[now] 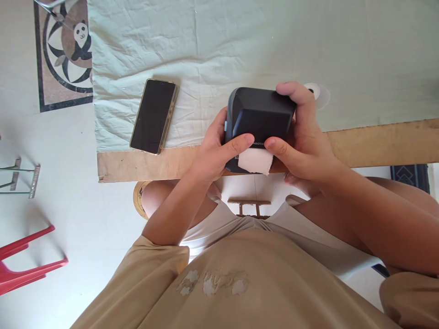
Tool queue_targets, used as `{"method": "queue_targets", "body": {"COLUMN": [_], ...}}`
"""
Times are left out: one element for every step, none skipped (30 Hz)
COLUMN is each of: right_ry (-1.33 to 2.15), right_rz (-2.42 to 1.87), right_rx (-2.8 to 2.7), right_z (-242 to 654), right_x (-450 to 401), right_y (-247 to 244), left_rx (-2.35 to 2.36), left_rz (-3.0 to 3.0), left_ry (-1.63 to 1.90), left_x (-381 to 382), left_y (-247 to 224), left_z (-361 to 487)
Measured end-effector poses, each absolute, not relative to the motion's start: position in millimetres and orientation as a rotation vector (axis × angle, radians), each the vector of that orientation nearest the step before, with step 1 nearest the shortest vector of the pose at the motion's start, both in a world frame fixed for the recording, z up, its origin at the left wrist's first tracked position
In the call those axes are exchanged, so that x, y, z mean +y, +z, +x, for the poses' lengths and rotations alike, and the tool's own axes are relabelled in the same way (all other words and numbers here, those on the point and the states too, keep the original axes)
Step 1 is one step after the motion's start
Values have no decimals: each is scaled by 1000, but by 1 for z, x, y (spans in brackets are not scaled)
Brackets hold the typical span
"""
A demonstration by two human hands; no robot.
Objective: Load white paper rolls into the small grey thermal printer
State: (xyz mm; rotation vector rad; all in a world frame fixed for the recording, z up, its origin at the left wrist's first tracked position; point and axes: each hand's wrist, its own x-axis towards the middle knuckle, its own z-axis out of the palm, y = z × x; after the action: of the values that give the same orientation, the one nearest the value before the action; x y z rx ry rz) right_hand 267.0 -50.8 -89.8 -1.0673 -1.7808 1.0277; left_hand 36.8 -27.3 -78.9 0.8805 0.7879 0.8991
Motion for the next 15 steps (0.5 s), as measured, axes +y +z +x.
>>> {"method": "queue_targets", "body": {"right_ry": [1036,1049,1063,1069,1067,1048,1027,1011,1002,1004,1011,1012,1003,977,954], "right_rz": [-1071,-1076,-1075,-1065,-1061,-1055,-1056,-1066,-1084,-1103,-1113,-1113,-1115,-1109,-1107], "right_rx": [-1764,-1747,-1737,-1733,-1735,-1736,-1742,-1750,-1756,-1763,-1768,-1769,-1768,-1769,-1780], "right_z": [267,266,266,266,265,265,265,266,266,266,267,267,268,268,268], "right_x": [-51,-51,-51,-51,-51,-51,-50,-50,-50,-50,-50,-50,-50,-50,-50], "right_y": [-90,-91,-92,-93,-93,-94,-94,-94,-94,-93,-93,-92,-91,-90,-89], "left_rx": [790,794,795,794,791,790,792,797,808,822,832,837,843,844,839], "left_rz": [879,877,876,878,881,883,882,877,867,854,842,833,828,830,839], "left_ry": [885,886,890,888,886,886,891,896,910,934,954,971,999,1021,1026], "left_x": [-26,-25,-24,-23,-23,-23,-24,-25,-26,-28,-30,-31,-33,-34,-35], "left_y": [-78,-78,-78,-78,-78,-79,-80,-81,-81,-81,-81,-80,-79,-78,-76], "left_z": [36,35,34,33,33,33,34,35,37,39,42,45,48,51,52]}}
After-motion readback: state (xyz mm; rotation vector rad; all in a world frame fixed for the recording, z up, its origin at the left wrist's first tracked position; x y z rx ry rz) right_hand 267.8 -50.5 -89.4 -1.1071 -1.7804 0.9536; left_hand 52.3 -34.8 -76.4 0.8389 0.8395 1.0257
